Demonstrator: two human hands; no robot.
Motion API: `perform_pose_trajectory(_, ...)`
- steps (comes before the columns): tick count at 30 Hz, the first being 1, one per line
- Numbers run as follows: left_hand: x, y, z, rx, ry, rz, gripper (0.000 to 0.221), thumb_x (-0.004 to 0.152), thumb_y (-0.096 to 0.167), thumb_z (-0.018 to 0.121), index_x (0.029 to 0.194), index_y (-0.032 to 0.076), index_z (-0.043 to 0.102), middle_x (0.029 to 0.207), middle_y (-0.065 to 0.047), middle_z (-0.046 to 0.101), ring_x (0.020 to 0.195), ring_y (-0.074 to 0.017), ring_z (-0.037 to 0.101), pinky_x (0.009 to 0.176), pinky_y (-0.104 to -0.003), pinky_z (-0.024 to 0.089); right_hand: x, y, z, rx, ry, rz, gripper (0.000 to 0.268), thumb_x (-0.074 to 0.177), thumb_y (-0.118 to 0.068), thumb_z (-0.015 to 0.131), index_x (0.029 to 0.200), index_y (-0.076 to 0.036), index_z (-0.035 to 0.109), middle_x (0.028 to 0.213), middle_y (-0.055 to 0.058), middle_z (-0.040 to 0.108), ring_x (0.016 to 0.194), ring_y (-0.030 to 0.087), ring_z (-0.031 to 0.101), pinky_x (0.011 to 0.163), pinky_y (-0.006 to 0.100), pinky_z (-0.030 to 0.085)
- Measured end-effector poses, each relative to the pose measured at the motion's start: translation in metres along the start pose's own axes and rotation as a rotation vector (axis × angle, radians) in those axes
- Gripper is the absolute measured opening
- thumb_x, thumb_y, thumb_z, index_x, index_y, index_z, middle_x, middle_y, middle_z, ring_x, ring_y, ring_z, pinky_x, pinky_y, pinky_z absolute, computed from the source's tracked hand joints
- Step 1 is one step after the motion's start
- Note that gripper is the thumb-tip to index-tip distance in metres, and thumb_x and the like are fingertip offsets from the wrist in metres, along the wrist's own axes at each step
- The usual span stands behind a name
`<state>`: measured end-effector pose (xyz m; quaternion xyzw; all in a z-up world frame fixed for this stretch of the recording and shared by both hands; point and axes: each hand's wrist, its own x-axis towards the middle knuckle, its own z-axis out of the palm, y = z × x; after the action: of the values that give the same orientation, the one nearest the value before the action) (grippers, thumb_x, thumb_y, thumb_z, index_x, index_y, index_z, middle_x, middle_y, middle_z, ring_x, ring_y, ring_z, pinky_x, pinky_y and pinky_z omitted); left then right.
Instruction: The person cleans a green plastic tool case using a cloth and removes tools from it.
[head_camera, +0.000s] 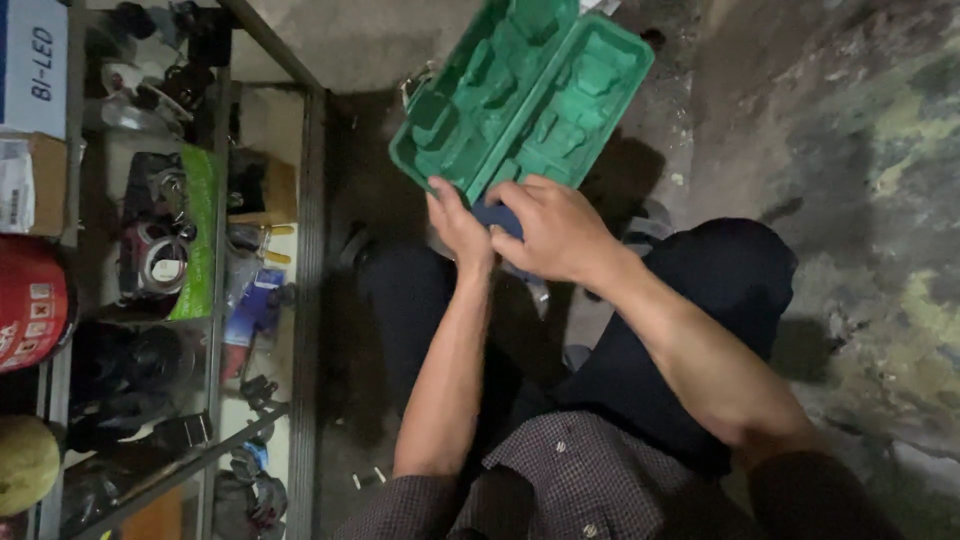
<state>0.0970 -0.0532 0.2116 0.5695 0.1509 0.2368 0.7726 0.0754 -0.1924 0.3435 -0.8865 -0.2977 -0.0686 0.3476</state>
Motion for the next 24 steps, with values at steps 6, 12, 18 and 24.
perform_pose_trajectory(6, -0.007, 0.004, -0.001, 0.068, -0.049, 0.015, 0.057, 0.111, 0.047, 0.041, 0.129, -0.005, 0.059, 0.119, -0.014, 0.068, 0.107, -0.022, 0.061, 0.098, -0.036, 0.048, -0.004, -0.01, -0.014, -0.082, -0.119, -0.006, 0.032, 0.086, -0.023, 0.069, 0.109, -0.003, 0.059, 0.088, 0.02, 0.07, 0.089, 0.042, 0.068, 0.08, 0.052, 0.054)
perform_pose_trajectory(12, -0.004, 0.012, -0.003, 0.009, -0.026, 0.045, 0.052, 0.113, 0.042, 0.043, 0.126, -0.005, 0.06, 0.116, -0.012, 0.068, 0.104, -0.0197, 0.061, 0.097, -0.034, 0.048, -0.008, -0.024, -0.039, -0.02, -0.323, 0.234, 0.037, 0.084, -0.03, 0.069, 0.112, -0.007, 0.061, 0.082, 0.022, 0.071, 0.079, 0.047, 0.068, 0.07, 0.057, 0.053)
perform_pose_trajectory(18, -0.014, 0.02, 0.005, -0.061, -0.105, 0.117, 0.045, 0.116, 0.035, 0.042, 0.129, -0.005, 0.059, 0.119, -0.011, 0.067, 0.107, -0.018, 0.06, 0.099, -0.033, 0.047, -0.007, -0.011, -0.052, -0.098, -0.331, 0.391, 0.04, 0.081, -0.038, 0.072, 0.108, -0.009, 0.065, 0.078, 0.023, 0.071, 0.079, 0.046, 0.069, 0.075, 0.054, 0.054)
perform_pose_trajectory(24, -0.009, 0.036, 0.002, -0.118, -0.172, 0.111, 0.046, 0.115, 0.035, 0.041, 0.134, -0.004, 0.055, 0.125, -0.011, 0.066, 0.112, -0.0194, 0.061, 0.102, -0.033, 0.047, -0.022, 0.043, -0.061, 0.141, 0.124, 0.304, 0.036, 0.086, -0.028, 0.071, 0.112, -0.005, 0.064, 0.095, 0.019, 0.072, 0.088, 0.038, 0.073, 0.074, 0.046, 0.056)
